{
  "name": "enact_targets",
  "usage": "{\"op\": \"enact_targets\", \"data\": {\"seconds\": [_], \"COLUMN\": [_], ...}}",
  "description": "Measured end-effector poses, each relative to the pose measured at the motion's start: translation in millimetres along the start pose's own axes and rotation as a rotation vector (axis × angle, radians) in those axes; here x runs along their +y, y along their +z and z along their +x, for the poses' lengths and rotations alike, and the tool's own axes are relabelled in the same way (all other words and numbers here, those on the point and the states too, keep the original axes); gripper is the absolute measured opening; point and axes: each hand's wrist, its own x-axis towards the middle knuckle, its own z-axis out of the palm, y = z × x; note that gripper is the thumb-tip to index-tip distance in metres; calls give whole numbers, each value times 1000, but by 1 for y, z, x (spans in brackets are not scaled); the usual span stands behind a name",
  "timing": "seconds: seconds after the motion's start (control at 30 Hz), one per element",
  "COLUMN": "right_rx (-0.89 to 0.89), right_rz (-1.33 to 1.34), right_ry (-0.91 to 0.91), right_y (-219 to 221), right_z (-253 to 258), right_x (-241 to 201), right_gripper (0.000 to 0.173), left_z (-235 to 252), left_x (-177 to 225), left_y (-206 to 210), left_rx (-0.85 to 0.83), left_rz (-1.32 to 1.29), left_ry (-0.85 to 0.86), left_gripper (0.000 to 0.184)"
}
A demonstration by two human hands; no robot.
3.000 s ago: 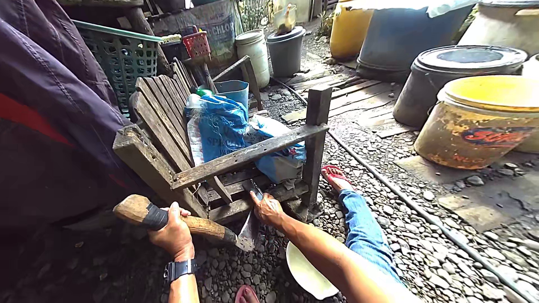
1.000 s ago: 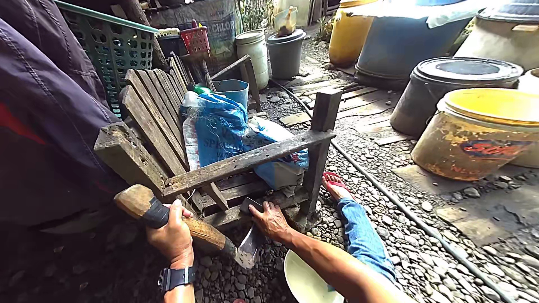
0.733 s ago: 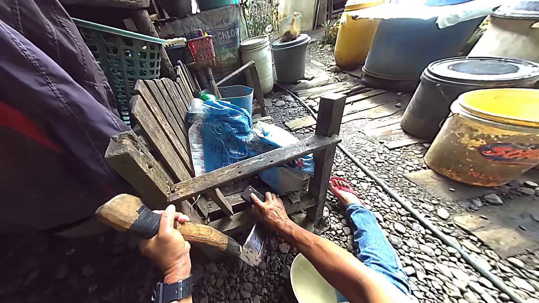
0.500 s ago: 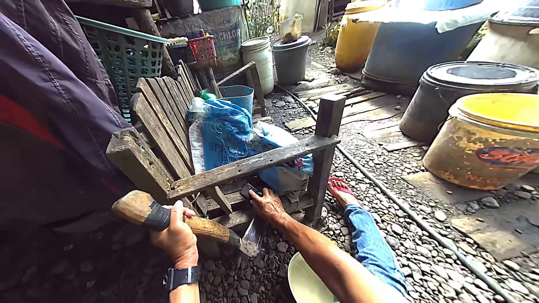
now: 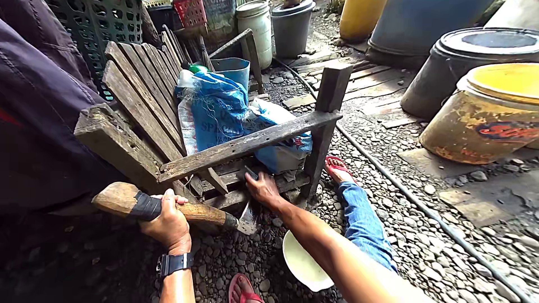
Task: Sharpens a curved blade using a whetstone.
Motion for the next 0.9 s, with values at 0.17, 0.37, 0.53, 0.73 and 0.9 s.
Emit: {"op": "enact_targets", "data": {"seconds": [0.17,0.37,0.53,0.73,0.9], "right_rx": [36,16,10,-33,-55], "right_rz": [6,-6,24,-29,-28], "right_ry": [-64,-38,70,-93,165], "right_y": [15,2,4,9,-4], "right_z": [-24,-14,-3,-30,12], "right_x": [3,6,1,4,-6], "right_gripper": [48,50,51,50,52], "left_z": [-1,3,1,0,-5], "left_x": [0,-4,-2,-1,4], "left_y": [1,-1,-2,0,-2], "left_rx": [7,21,17,44,15], "left_rz": [-4,2,-5,22,-16], "left_ry": [32,-6,13,-8,16], "left_gripper": [11,12,12,11,13]}}
